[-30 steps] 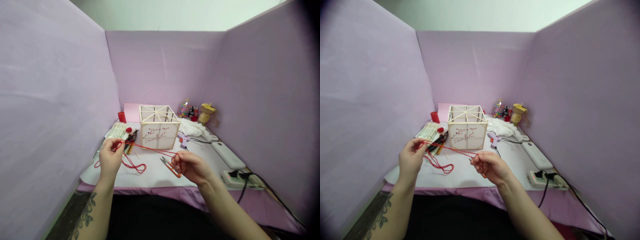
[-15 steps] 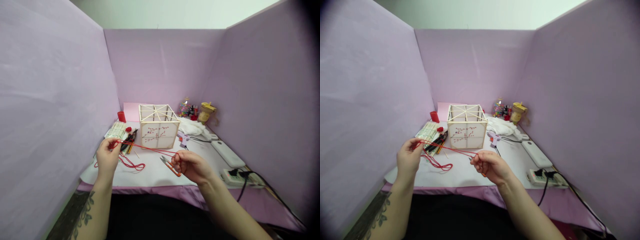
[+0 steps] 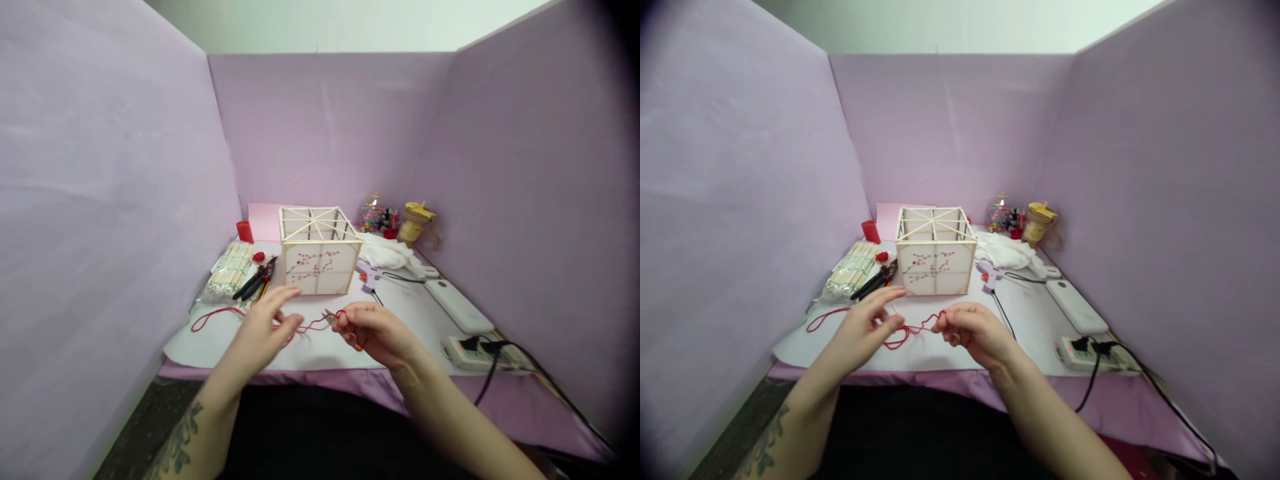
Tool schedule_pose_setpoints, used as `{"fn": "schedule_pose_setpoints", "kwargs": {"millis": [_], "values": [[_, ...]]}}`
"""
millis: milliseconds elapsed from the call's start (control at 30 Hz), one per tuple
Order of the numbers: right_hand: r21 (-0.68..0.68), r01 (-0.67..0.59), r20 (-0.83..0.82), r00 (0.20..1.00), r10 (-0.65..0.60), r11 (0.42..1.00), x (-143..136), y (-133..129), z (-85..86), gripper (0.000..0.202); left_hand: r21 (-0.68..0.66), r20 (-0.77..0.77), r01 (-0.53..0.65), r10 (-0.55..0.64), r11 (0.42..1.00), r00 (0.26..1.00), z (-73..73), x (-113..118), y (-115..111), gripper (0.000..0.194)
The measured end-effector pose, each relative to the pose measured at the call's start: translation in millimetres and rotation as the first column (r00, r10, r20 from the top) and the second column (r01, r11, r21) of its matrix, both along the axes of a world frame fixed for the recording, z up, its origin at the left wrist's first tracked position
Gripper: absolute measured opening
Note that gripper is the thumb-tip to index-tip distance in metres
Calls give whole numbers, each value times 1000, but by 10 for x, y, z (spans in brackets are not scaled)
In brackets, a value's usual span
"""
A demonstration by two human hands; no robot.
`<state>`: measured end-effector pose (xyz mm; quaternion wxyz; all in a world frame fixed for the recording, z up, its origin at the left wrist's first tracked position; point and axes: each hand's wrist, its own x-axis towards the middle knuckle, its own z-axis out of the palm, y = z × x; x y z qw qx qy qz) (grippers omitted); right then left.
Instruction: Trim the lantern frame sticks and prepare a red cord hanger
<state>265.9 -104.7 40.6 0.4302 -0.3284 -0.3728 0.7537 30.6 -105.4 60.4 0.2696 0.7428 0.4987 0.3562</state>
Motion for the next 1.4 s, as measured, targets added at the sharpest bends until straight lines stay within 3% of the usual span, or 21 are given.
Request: {"fn": "schedule_pose_setpoints", "kwargs": {"millis": [67,133,167,233,400,533,600,667,733,767,833,900,967,1067,1167,1267,1400], "values": [[3,-8,23,1000,8,1000,-36,-13,-13,21,-191,177,191,-158,963,971,0,231,-75,51],[7,-15,48,999,15,1000,-47,-23,-32,19,-346,337,345,-228,872,914,-55,399,-87,57],[8,-20,60,998,20,1000,-44,-26,-42,19,-383,384,394,-243,835,891,-92,453,-77,57],[9,-34,83,996,33,999,-28,-28,-62,18,-389,401,417,-256,822,880,-160,514,-49,51],[-1,-59,104,993,59,998,-3,-10,-97,20,-295,297,268,-178,917,938,-190,534,-26,25],[-12,-55,98,994,56,998,2,15,-97,26,-128,206,103,-75,986,976,-176,517,-14,22],[2,-17,105,994,17,1000,21,14,-96,30,-85,211,31,-13,996,977,-186,495,-5,22],[83,90,136,986,-101,992,45,-7,-98,33,-80,242,-13,32,997,970,-197,470,0,24],[268,240,204,932,-299,933,57,-53,-99,31,-87,279,-39,62,995,958,-200,447,-4,25],[393,293,243,881,-405,872,53,-81,-98,27,-91,298,-50,75,995,952,-198,439,-9,26],[633,294,297,762,-576,716,23,-137,-94,17,-91,331,-62,89,994,939,-191,429,-22,27],[741,239,319,698,-642,627,-39,-172,-96,12,-75,352,-66,88,995,932,-183,424,-39,26],[694,249,320,734,-599,676,-118,-178,-111,18,-41,359,-65,76,997,930,-180,423,-57,26],[453,281,229,880,-415,846,-232,-152,-145,35,40,340,-67,49,997,939,-182,423,-84,24],[262,211,97,965,-244,942,-305,-137,-155,34,153,294,-74,27,985,955,-188,427,-106,22],[185,215,55,972,-229,959,-333,-144,-134,32,222,250,-63,6,973,968,-193,433,-118,21],[206,269,66,955,-288,941,-316,-149,-124,30,219,211,-36,-11,975,977,-191,434,-122,20]]}}
